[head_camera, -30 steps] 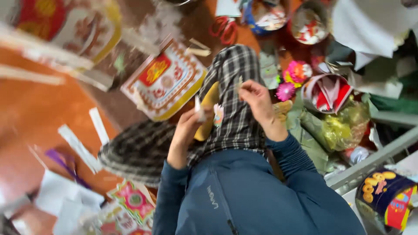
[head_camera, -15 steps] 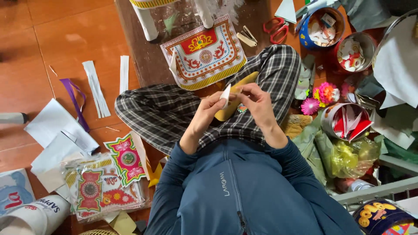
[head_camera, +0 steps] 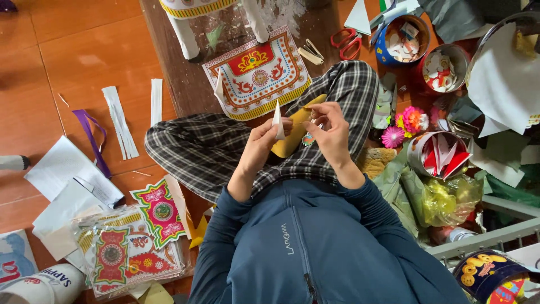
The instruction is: Assembling and decorating traditional paper horses with glue and paper cutouts.
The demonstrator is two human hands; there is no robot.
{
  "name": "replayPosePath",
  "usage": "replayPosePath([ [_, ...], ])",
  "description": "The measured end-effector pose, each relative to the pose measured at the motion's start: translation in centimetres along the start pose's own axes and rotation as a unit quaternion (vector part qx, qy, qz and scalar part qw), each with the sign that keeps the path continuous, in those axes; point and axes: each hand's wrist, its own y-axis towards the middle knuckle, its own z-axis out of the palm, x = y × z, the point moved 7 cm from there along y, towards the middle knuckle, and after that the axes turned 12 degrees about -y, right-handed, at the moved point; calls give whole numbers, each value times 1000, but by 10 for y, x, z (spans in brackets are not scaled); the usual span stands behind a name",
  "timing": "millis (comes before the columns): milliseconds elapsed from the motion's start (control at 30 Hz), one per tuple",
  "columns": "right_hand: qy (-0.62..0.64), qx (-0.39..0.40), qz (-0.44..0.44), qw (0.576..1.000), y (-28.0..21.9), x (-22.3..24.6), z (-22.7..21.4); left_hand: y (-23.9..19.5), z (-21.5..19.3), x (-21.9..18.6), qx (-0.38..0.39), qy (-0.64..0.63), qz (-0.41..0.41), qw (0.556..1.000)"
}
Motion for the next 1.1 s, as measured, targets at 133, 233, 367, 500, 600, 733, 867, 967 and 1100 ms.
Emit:
replayPosePath([
  [133,-62,-16,-82,995,-1,18,-1,1,14,-3,-5,-119,-35,992],
  [233,-70,-17,-104,992,-3,21,-1,-2,20,-9,34,-91,-32,995],
  [367,-91,-16,-126,988,-2,14,2,0,36,-24,89,-17,-11,996],
  [500,-115,-21,-134,984,-2,18,3,2,31,-14,78,-24,-22,996],
  [600,-138,-17,-138,981,-3,12,5,3,28,-10,86,-12,-26,996],
  [733,-136,7,-118,984,-4,3,7,1,16,4,51,-50,-56,996],
  [867,-104,76,-76,989,-4,-22,11,2,0,17,-6,-71,-85,994],
  [967,-11,108,11,994,-7,-37,14,5,3,9,-84,-48,-81,992],
  [1100,11,67,29,997,-4,-30,2,9,-25,25,-133,66,-52,988],
])
